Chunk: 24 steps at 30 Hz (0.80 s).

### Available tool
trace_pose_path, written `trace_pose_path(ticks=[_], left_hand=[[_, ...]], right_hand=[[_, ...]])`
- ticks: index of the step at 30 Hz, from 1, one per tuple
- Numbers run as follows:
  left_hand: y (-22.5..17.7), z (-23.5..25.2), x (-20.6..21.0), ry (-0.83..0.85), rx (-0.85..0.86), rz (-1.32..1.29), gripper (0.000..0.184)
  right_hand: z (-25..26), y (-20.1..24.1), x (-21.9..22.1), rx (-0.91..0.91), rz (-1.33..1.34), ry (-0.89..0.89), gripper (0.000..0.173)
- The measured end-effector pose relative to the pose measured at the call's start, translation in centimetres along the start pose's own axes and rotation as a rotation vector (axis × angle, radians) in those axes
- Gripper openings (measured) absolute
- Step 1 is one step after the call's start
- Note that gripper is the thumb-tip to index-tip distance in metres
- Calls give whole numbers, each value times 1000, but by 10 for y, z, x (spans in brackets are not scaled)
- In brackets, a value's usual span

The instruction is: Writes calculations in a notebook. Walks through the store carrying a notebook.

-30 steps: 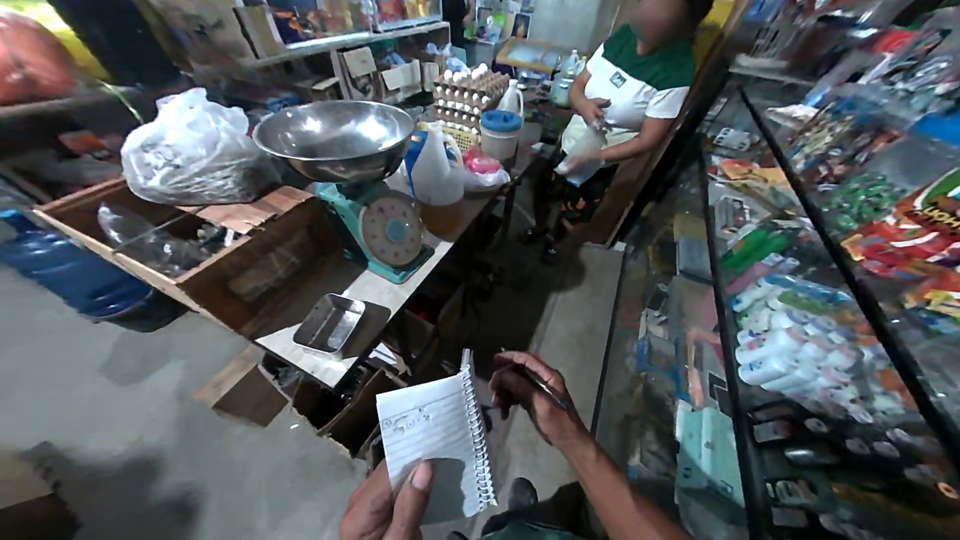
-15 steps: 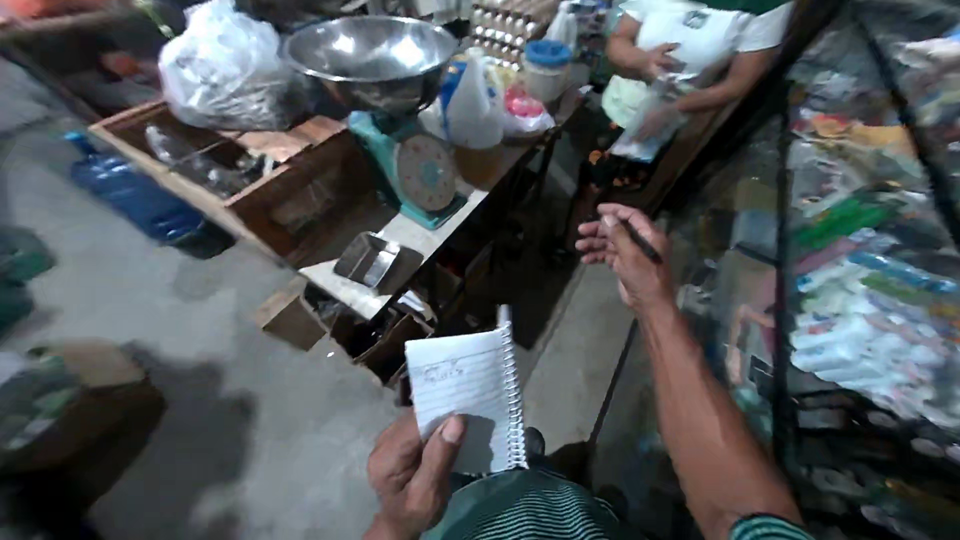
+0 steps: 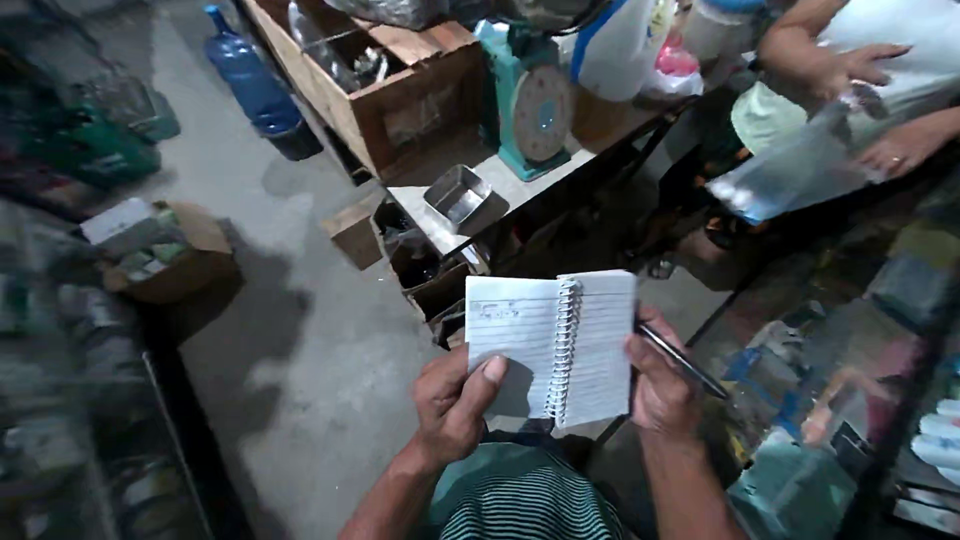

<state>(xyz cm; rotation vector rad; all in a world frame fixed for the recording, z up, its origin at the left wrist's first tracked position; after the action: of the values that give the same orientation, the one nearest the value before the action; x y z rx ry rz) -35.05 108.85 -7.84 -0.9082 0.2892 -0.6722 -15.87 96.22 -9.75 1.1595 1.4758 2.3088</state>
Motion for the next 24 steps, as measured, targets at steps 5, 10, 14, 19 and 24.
trace_pose_path(ticks=[5,10,14,19,24], left_hand=[[2,0,-4,2,-24,-37,27],[5,-3,-1,22,-76,-108,27],[13,-6,6,40,-130,-187,24],[13,-17,18,80,-145,-249,22],[-7,-31,32,114,-90,-210,23]], right_hand=[[-9,24,18,-86,-41,33,30],[-21,50,27,-218,-251,43,23],[-35,63,30,-270,-418,-3,24],[-56,75,27,-282,-513,-17,24],[-84,90,15,-319,-471,-50,25]])
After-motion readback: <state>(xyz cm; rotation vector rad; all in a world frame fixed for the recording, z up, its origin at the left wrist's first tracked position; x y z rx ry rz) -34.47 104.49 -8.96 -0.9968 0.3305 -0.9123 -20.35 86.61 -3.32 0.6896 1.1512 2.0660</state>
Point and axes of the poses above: each hand's wrist, its own z-axis towards the middle knuckle, its own x-axis out of the palm, y = z × x, the point moved 5 cm from there along z, towards the middle knuckle, and after that the axes turned 12 degrees about z, right-handed, at the moved point
